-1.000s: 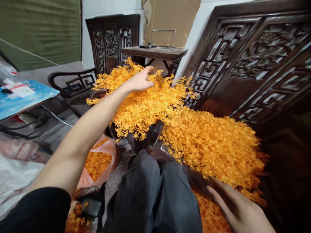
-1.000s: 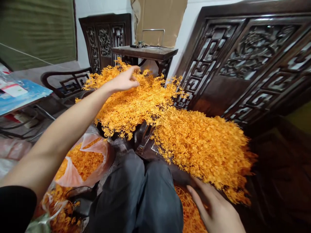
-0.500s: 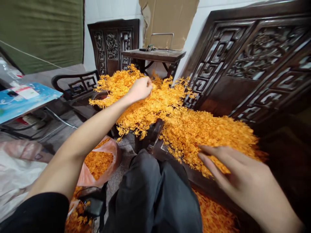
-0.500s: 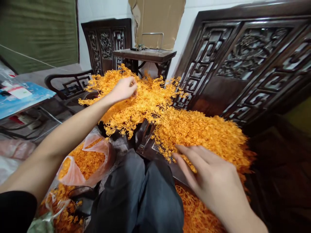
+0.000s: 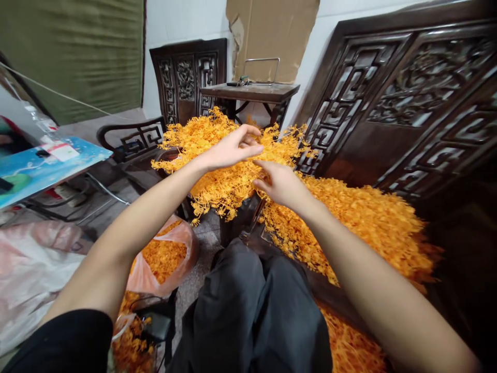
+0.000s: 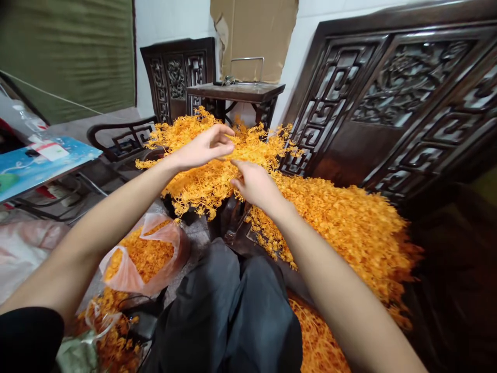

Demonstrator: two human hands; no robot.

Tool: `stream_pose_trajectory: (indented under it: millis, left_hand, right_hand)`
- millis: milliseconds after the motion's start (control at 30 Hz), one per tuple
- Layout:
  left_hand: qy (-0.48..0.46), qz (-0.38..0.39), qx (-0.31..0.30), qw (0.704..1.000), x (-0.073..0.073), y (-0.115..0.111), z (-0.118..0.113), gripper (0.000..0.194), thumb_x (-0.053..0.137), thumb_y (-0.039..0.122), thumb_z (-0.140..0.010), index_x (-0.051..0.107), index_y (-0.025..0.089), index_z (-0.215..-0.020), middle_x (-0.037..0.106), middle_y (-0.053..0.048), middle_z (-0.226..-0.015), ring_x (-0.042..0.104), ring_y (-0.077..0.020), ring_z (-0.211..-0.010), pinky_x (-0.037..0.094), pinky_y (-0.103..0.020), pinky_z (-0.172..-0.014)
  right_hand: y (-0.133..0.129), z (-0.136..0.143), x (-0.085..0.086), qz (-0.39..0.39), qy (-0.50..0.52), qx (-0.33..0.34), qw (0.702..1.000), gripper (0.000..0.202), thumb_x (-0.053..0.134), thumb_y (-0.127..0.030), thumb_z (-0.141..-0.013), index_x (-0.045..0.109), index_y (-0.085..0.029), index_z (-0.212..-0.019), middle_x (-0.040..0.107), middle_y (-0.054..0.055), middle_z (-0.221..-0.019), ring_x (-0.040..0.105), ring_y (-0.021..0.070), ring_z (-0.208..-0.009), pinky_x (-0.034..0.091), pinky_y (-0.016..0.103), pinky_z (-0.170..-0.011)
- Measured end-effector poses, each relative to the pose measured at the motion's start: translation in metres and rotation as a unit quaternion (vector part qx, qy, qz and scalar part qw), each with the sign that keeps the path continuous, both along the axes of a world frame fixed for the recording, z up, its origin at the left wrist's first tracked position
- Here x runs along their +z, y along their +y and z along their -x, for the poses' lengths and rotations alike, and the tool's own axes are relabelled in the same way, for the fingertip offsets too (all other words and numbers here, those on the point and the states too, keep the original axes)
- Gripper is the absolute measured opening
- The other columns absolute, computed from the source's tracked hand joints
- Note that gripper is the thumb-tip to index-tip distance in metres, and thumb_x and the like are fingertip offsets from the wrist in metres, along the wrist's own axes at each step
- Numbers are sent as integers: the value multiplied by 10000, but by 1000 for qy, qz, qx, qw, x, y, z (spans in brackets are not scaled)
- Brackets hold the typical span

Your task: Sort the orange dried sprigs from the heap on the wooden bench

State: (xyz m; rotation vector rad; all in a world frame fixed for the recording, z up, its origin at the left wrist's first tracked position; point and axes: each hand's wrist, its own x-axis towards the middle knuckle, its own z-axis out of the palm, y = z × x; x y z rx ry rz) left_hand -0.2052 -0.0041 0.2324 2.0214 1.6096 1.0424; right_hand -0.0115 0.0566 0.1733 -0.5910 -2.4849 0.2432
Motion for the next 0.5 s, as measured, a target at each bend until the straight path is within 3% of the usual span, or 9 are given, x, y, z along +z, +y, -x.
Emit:
stream_pose_trajectory:
  millis: [100,167,300,400,500]
  left_hand:
    - [112,17,-45,993,-19,-14,26,954,695,553,-818,246,181,-1573,381,-227,-1584,448,-311,-1420,417,-429,-1123]
    - [178,66,-37,981,-37,-17,45,1099,714,620,-766,180,148,-1603,263,-245,-1642,355,-336,-1487,345,-451,-1182]
    - [242,112,-17,964,-63,-11,72,1066,717,666,-733,310,146,-1570,395,-215,-1590,430,-327,-1443,324,-448,-1194]
    - [230,66,6,971,-69,-5,83,1065,735,649,-728,314,154,-1572,495,-193,-1525,520,-281,-1369,365,-388,-1167]
    - [248,68,-2,966,-75,1,92,842,636,637,-830,443,178,-1510,530,-149,-1508,528,-248,-1358,364,-365,-1165]
  right_hand:
    - [1,-4,3,-2,58,-30,998,283,598,-168,-903,727,-129,-1152,733,115,-1059,669,248,-966,504,421,-927]
    - [-4,-14,7,0,132,-47,990,202,607,-168,-898,760,-164,-1030,730,76,-986,661,211,-866,513,377,-841]
    - [-25,-36,17,-10,253,-87,964,174,617,-228,-920,770,-200,-996,682,39,-871,610,168,-723,472,319,-669]
    - [-42,-49,26,-14,310,-113,944,176,635,-239,-923,776,-175,-1007,675,45,-863,601,151,-707,437,298,-624]
    - [-47,-65,29,-32,346,-131,928,132,683,-210,-891,787,-166,-961,671,50,-837,594,148,-724,417,302,-634]
